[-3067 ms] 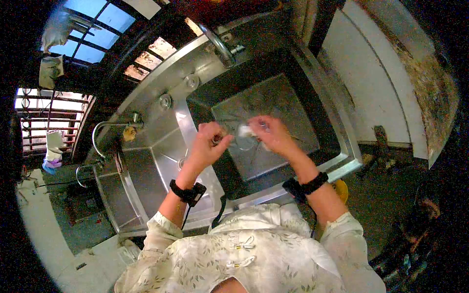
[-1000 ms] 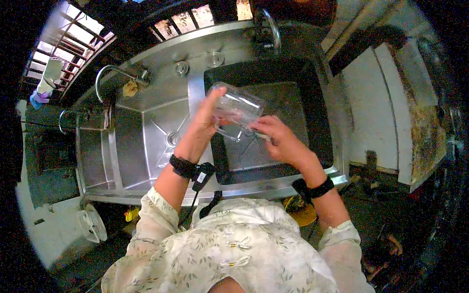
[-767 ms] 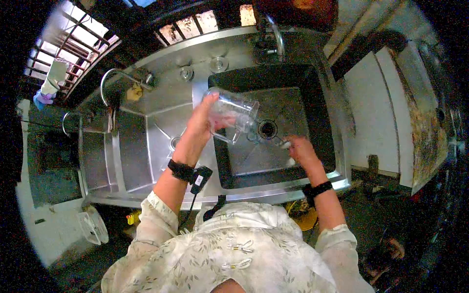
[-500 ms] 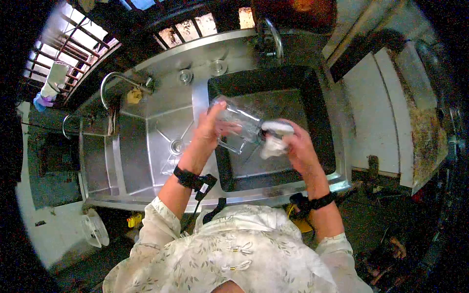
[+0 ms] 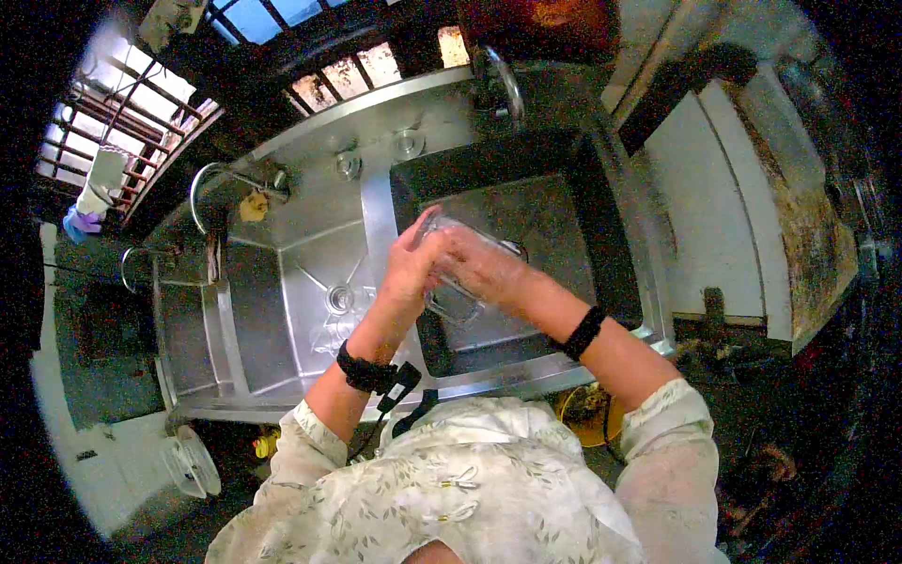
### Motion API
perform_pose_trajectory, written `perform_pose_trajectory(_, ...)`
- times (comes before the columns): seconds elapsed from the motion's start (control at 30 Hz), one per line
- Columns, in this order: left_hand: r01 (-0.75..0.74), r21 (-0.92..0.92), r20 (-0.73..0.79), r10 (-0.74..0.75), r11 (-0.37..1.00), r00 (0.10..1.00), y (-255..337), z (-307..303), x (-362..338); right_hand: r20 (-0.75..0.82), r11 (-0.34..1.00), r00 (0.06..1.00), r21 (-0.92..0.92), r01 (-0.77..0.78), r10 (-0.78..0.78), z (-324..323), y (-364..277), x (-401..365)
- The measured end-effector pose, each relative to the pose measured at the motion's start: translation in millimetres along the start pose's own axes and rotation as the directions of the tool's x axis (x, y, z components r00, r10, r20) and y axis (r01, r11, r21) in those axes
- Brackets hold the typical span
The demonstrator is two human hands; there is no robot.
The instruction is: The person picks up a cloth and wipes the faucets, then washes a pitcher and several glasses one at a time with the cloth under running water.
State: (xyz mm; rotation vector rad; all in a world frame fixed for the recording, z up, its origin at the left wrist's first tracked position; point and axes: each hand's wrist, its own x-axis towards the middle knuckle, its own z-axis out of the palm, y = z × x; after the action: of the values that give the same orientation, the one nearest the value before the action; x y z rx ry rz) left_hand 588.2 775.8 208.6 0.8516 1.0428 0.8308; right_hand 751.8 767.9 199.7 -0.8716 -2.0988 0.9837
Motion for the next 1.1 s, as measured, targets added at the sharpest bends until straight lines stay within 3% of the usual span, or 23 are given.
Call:
perform_pose_trajectory(0.03, -0.026, -0.065, -0.066, 0.021, 0.998, 0.998, -4.6, -0.8, 4.3, -0.034, 0.969, 0.987, -0.198, 0.145, -0.154, 2.8, 12.0, 1.6)
perform_pose_trajectory(0.07, -0.059, -0.127, -0.131, 0.042, 0.990, 0.990, -7.6, -1.7, 9.0, -0.041, 0.968, 0.987, -0.205, 0.146, -0.158, 6.1, 22.6, 3.2)
perform_pose_trajectory(0.17, -0.109, -0.204, -0.204, 0.066, 0.973, 0.977, 3.1, -3.0, 9.5, 0.088, 0.746, 0.932, -0.574, 0.337, -0.352, 11.7, 47.0, 12.5)
perform_pose_trajectory(0.27, -0.171, -0.124, -0.250, 0.136, 0.978, 0.959, 5.3, -9.1, 8.7, 0.058, 0.826, 0.925, -0.432, 0.363, -0.376, 7.9, 48.8, 15.2)
perform_pose_trajectory(0.3, -0.175, -0.117, -0.250, 0.141, 0.978, 0.958, 6.5, -9.1, 5.1, -0.050, 0.966, 0.976, -0.167, 0.199, -0.210, 4.2, 32.4, 8.3)
perform_pose_trajectory(0.33, -0.261, -0.047, -0.204, 0.247, 0.964, 0.947, 7.4, -8.4, 1.5, -0.105, 0.991, 0.994, 0.127, 0.030, -0.016, 3.1, 22.7, 2.4)
perform_pose_trajectory(0.37, -0.345, 0.019, -0.150, 0.344, 0.938, 0.927, 7.6, -7.1, -2.3, -0.111, 0.991, 0.994, 0.128, 0.035, -0.021, 4.1, 22.4, -1.8)
perform_pose_trajectory(0.4, -0.391, -0.019, -0.067, 0.389, 0.920, 0.919, 6.8, -4.7, -6.1, -0.137, 0.951, 0.990, 0.302, 0.071, -0.030, 5.8, 22.6, -6.2)
perform_pose_trajectory(0.43, -0.391, -0.010, -0.058, 0.390, 0.920, 0.919, 9.6, -3.6, -8.3, -0.008, 0.669, 0.990, 0.738, -0.091, 0.142, 4.3, 10.7, -7.2)
perform_pose_trajectory(0.47, -0.474, -0.035, -0.023, 0.473, 0.880, 0.881, 13.4, -1.7, -10.0, 0.122, 0.184, 0.943, 0.965, -0.185, 0.308, 2.8, -1.3, -8.3)
perform_pose_trajectory(0.5, -0.545, -0.064, 0.006, 0.547, 0.836, 0.837, 15.1, -0.9, -12.4, 0.118, 0.178, 0.944, 0.967, -0.180, 0.309, -1.9, -18.5, -2.6)
perform_pose_trajectory(0.57, -0.606, -0.058, 0.058, 0.609, 0.793, 0.791, 14.4, -11.9, -4.1, -0.016, 0.413, 0.941, 0.901, -0.132, 0.338, -6.4, -38.5, 6.8)
perform_pose_trajectory(0.6, -0.493, 0.054, 0.170, 0.479, 0.868, 0.861, 18.8, -20.4, -2.3, -0.065, 0.636, 0.965, 0.763, -0.115, 0.253, -11.4, -30.4, 7.8)
perform_pose_trajectory(0.63, -0.376, 0.053, 0.268, 0.349, 0.925, 0.898, 20.9, -29.1, -1.9, -0.065, 0.634, 0.965, 0.765, -0.114, 0.252, -19.4, -28.5, 8.6)
perform_pose_trajectory(0.67, -0.254, 0.080, 0.359, 0.210, 0.964, 0.909, 22.9, -37.8, -1.5, -0.048, 0.837, 0.990, 0.540, -0.088, 0.135, -28.2, -30.4, 9.4)
perform_pose_trajectory(0.7, -0.249, 0.084, 0.354, 0.205, 0.965, 0.913, 29.9, -34.3, -5.0, 0.004, 0.961, 1.000, 0.274, -0.028, 0.028, -32.0, -34.5, 9.6)
perform_pose_trajectory(0.73, -0.101, -0.026, 0.345, 0.103, 0.995, 0.933, 43.1, -26.0, -9.9, -0.037, 0.991, 0.991, -0.038, 0.129, -0.130, -30.9, -39.9, 10.8)
perform_pose_trajectory(0.77, 0.049, -0.136, 0.349, 0.002, 0.989, 0.937, 50.0, -20.3, -11.4, -0.037, 0.991, 0.991, -0.031, 0.131, -0.132, -27.5, -40.4, 12.1)
perform_pose_trajectory(0.9, -0.032, -0.229, 0.225, 0.085, 0.973, 0.971, 38.6, -6.2, -7.3, -0.074, 0.982, 0.979, -0.016, 0.187, -0.188, -20.0, -32.3, 10.4)
perform_pose_trajectory(0.97, -0.094, -0.252, 0.216, 0.151, 0.963, 0.965, 27.6, -7.6, -3.5, 0.027, 0.955, 0.998, 0.291, -0.058, 0.052, -18.4, -18.2, -2.1)
perform_pose_trajectory(1.0, -0.158, -0.275, 0.195, 0.216, 0.948, 0.957, 21.7, -9.1, -2.7, 0.147, 0.809, 0.940, 0.480, -0.341, 0.309, -16.5, -17.4, -10.5)
perform_pose_trajectory(1.03, -0.155, -0.277, 0.196, 0.213, 0.948, 0.957, 17.8, -10.8, -0.8, 0.147, 0.807, 0.939, 0.480, -0.344, 0.312, -7.2, -19.2, -13.9)
perform_pose_trajectory(1.1, -0.182, -0.279, 0.208, 0.244, 0.943, 0.947, 15.3, -15.8, 5.8, -0.079, 0.325, 0.925, 0.944, -0.050, 0.371, 10.0, -25.6, -11.9)
